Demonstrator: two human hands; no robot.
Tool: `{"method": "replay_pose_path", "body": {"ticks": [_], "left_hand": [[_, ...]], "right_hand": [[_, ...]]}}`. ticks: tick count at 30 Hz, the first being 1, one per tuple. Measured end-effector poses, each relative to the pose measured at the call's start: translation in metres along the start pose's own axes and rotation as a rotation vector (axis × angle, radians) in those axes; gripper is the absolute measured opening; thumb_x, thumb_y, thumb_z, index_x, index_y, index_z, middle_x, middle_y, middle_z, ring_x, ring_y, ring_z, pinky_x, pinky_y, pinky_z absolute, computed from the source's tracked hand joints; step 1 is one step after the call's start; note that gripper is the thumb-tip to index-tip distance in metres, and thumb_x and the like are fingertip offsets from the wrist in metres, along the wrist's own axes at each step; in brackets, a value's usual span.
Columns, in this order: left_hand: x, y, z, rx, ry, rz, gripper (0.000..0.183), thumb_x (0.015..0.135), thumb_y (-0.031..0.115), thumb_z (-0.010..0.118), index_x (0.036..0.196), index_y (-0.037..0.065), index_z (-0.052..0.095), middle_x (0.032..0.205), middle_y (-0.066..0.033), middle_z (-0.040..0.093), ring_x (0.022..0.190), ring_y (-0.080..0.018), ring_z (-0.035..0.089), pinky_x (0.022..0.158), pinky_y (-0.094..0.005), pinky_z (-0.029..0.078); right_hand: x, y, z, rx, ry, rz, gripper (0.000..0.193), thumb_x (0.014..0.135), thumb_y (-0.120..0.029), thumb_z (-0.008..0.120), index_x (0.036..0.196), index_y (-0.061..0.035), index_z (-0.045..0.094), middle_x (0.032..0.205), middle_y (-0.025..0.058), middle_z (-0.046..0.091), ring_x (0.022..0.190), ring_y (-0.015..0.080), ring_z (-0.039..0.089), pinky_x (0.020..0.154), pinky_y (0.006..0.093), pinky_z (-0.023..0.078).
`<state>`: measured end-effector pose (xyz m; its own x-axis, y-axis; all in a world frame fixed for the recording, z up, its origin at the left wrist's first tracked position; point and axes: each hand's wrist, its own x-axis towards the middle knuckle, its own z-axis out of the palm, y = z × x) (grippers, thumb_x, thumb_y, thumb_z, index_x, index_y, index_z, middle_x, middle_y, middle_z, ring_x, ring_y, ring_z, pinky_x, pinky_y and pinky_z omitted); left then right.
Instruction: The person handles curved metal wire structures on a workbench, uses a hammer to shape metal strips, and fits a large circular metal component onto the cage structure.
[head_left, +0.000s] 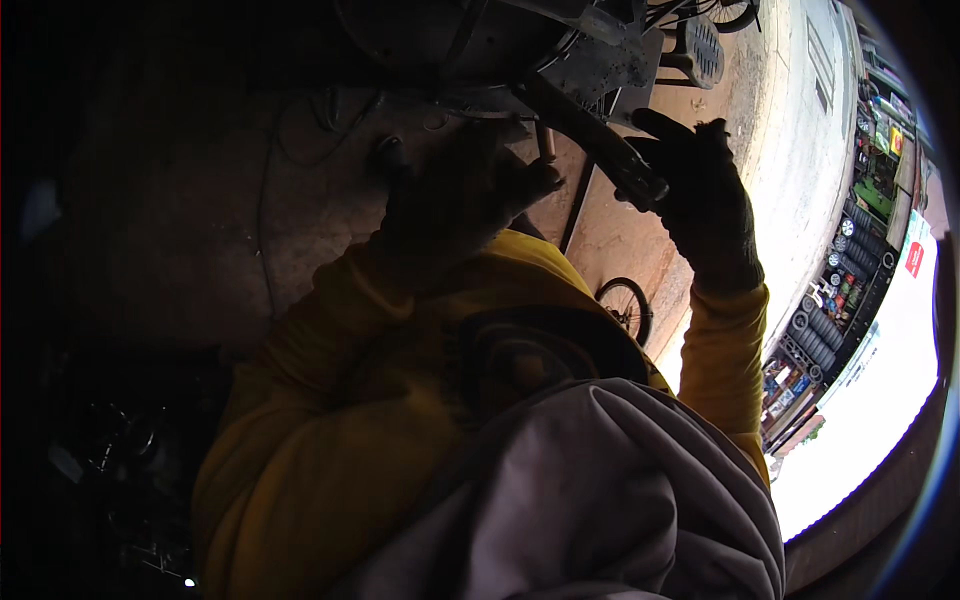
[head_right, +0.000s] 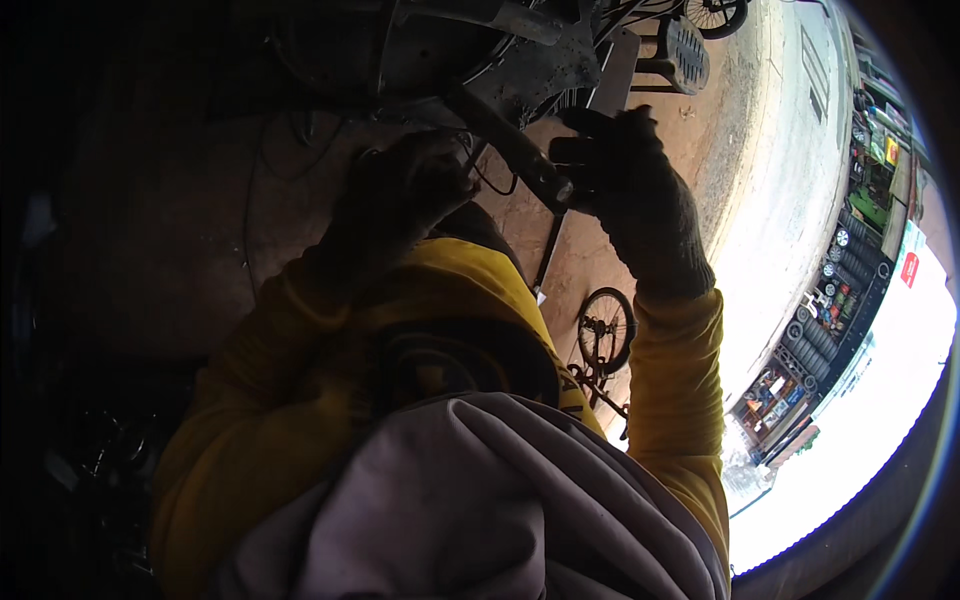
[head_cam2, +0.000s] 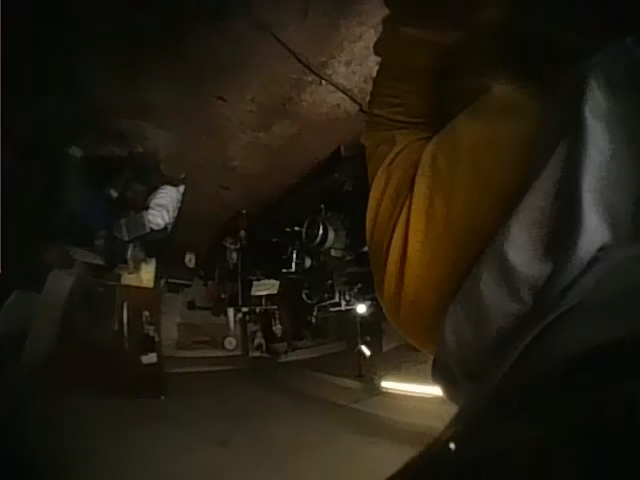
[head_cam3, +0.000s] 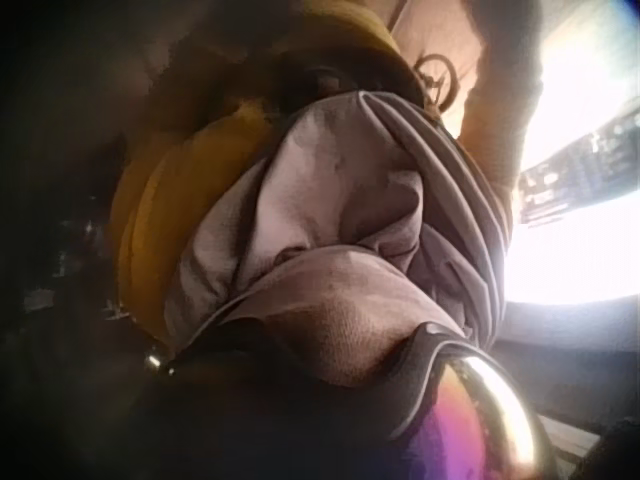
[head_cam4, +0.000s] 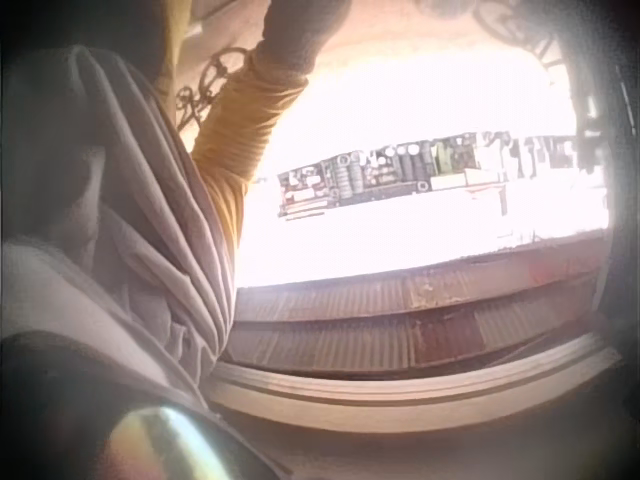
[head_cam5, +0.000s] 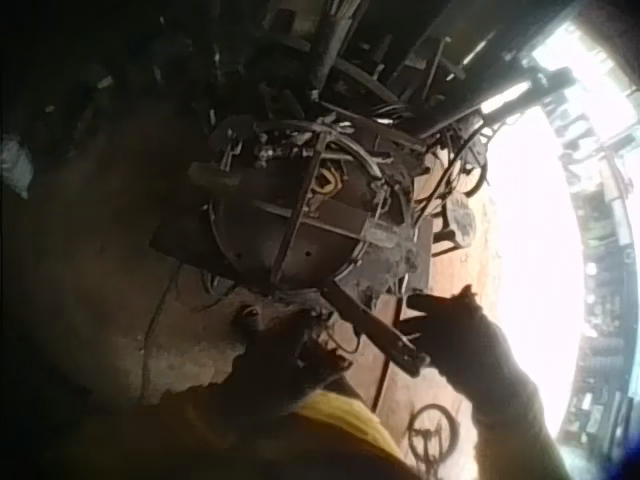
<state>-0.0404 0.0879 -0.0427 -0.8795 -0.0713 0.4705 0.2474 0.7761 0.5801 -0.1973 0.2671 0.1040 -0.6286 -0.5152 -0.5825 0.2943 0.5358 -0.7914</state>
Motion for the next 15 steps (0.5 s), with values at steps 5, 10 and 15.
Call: {"method": "replay_pose_path", "body": {"ticks": [5, 10, 15], "left_hand": [[-0.008, -0.034, -0.053, 0.360, 0.015, -0.227, 0.029, 0.089, 0.027, 0.073, 0.116, 0.016, 0.069, 0.115, -0.0024, 0.068, 0.098, -0.0188, 0.068, 0.080, -0.0360, 0.055], [0.006, -0.076, -0.062, 0.709, -0.087, 0.000, 0.038, 0.093, 0.034, 0.066, 0.128, 0.019, 0.062, 0.128, 0.0009, 0.064, 0.118, -0.0216, 0.060, 0.098, -0.0459, 0.048], [0.003, -0.062, -0.054, 1.092, -0.440, 0.008, 0.054, 0.097, 0.041, 0.053, 0.146, 0.019, 0.048, 0.153, -0.0065, 0.045, 0.145, -0.0298, 0.035, 0.115, -0.0532, 0.029]], "right_hand": [[-0.045, 0.153, -0.014, 0.534, 0.374, 0.173, 0.037, 0.102, -0.029, 0.059, 0.125, -0.0007, 0.059, 0.104, 0.0113, 0.068, 0.089, 0.0200, 0.069, 0.081, 0.0361, 0.058], [-0.067, 0.280, 0.020, 0.483, 0.345, 0.384, 0.041, 0.098, -0.032, 0.063, 0.123, 0.0005, 0.062, 0.096, 0.0084, 0.068, 0.077, 0.0168, 0.066, 0.070, 0.0317, 0.056], [-0.077, 0.351, 0.051, 0.125, 0.286, 0.436, 0.045, 0.096, -0.033, 0.061, 0.123, 0.0036, 0.063, 0.086, 0.0109, 0.067, 0.072, 0.0154, 0.065, 0.067, 0.0292, 0.053]]}}
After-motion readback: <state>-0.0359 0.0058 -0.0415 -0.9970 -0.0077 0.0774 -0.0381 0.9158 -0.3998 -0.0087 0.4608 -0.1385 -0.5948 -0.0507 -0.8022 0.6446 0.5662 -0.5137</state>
